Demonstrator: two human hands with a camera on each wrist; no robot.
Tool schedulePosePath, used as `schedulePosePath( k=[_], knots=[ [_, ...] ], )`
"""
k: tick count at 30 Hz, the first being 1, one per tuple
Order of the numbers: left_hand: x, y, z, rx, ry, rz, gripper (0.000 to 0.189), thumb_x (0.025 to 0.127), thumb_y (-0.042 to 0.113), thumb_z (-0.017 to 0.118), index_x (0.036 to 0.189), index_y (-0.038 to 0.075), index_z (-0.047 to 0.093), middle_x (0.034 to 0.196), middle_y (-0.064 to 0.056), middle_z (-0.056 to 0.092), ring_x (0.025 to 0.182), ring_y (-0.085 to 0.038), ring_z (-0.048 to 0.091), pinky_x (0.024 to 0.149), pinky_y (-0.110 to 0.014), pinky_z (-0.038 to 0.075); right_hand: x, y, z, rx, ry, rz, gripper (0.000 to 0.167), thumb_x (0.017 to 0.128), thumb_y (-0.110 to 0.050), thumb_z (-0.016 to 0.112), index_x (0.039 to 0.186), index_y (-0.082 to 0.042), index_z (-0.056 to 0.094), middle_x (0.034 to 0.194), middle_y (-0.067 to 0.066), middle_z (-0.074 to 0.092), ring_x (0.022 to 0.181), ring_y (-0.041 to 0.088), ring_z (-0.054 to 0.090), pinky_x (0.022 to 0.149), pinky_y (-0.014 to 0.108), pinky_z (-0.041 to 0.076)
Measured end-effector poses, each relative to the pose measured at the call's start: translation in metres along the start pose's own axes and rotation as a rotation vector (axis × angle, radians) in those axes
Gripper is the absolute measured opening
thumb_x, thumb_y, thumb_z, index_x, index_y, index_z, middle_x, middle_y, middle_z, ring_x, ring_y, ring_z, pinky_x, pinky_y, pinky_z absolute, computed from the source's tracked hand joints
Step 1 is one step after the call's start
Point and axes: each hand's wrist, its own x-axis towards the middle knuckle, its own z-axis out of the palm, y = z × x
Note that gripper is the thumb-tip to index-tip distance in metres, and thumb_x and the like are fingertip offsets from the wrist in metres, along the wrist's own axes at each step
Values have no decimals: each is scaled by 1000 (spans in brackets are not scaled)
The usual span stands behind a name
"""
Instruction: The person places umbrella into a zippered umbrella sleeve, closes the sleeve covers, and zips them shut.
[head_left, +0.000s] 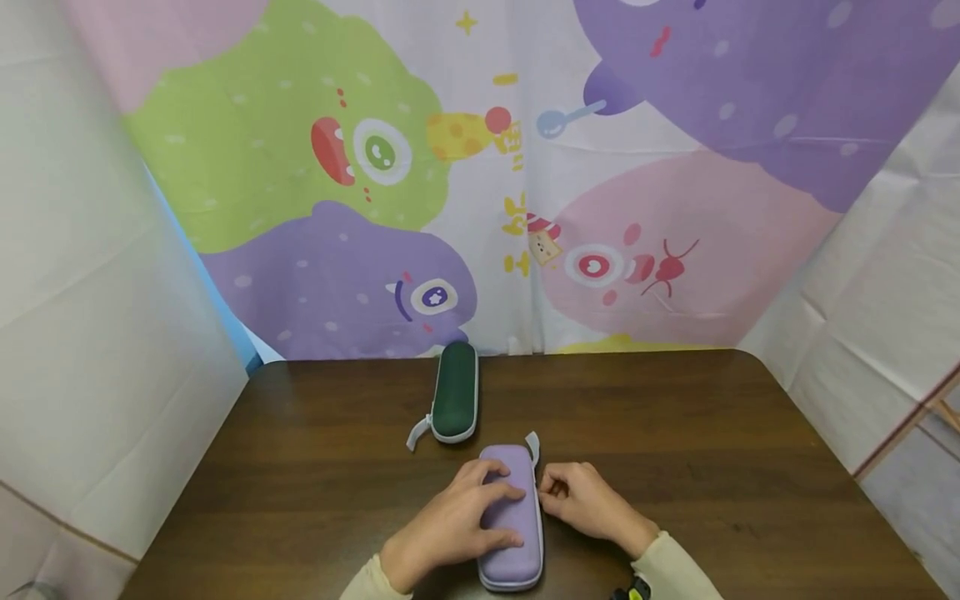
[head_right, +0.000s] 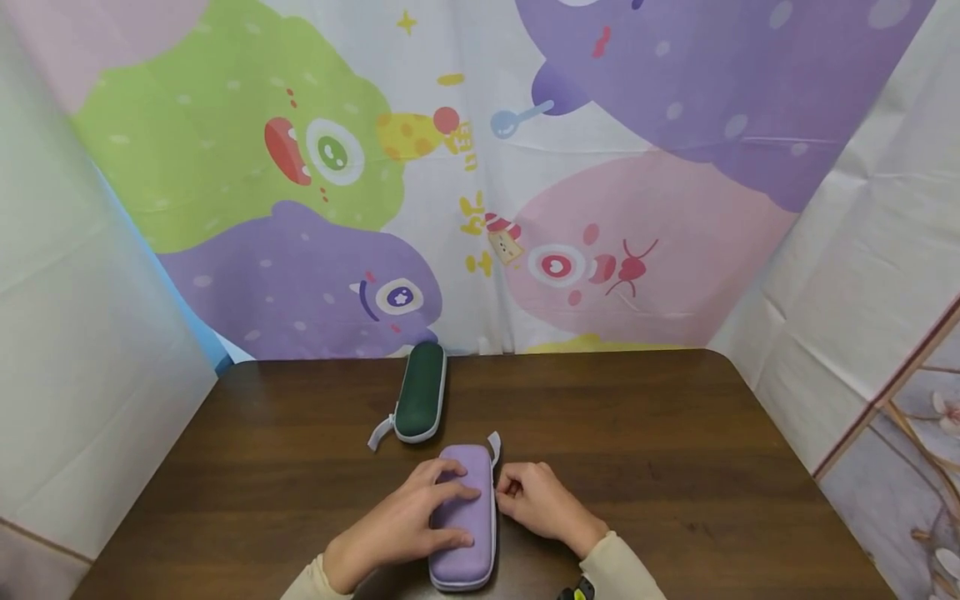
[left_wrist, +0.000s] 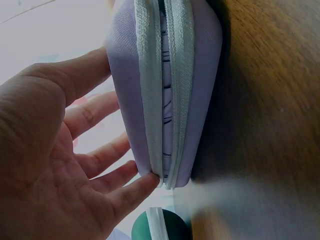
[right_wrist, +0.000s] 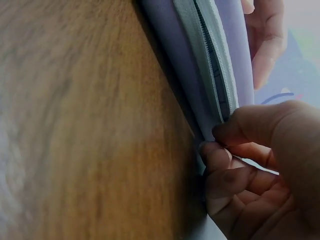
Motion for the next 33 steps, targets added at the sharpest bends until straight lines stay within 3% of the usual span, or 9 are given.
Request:
schedulePosePath(
  k=[13, 23, 33],
  knots=[
    [0, 1, -1, 7, -1, -5, 48, 85, 47, 82, 127, 25, 73, 143, -3, 54, 136, -24, 47, 104, -43, 52, 1, -1, 0, -10, -24, -51, 22, 80, 1, 72, 72, -18, 64, 68, -14, 61, 63, -7, 53, 57, 17, 49],
    [1, 1, 0, 11, -7, -5, 49, 86, 48, 81, 128, 25, 73, 144, -3, 53, 137, -24, 46, 106, -43, 51, 0, -2, -1, -9, -31, -40, 24, 80, 2, 73, 71, -18, 64, 67, -15, 60, 62, -8, 52, 57, 17, 48],
    [1, 0, 0, 13, 1, 2, 48, 85, 46, 83, 126, 23, 74, 142, -4, 54, 137, -25, 47, 106, -41, 50, -1, -2, -5, -8, -84, -79, 23, 79, 3, 73, 72, -18, 66, 69, -14, 62, 65, -8, 54, 59, 17, 50]
  ],
)
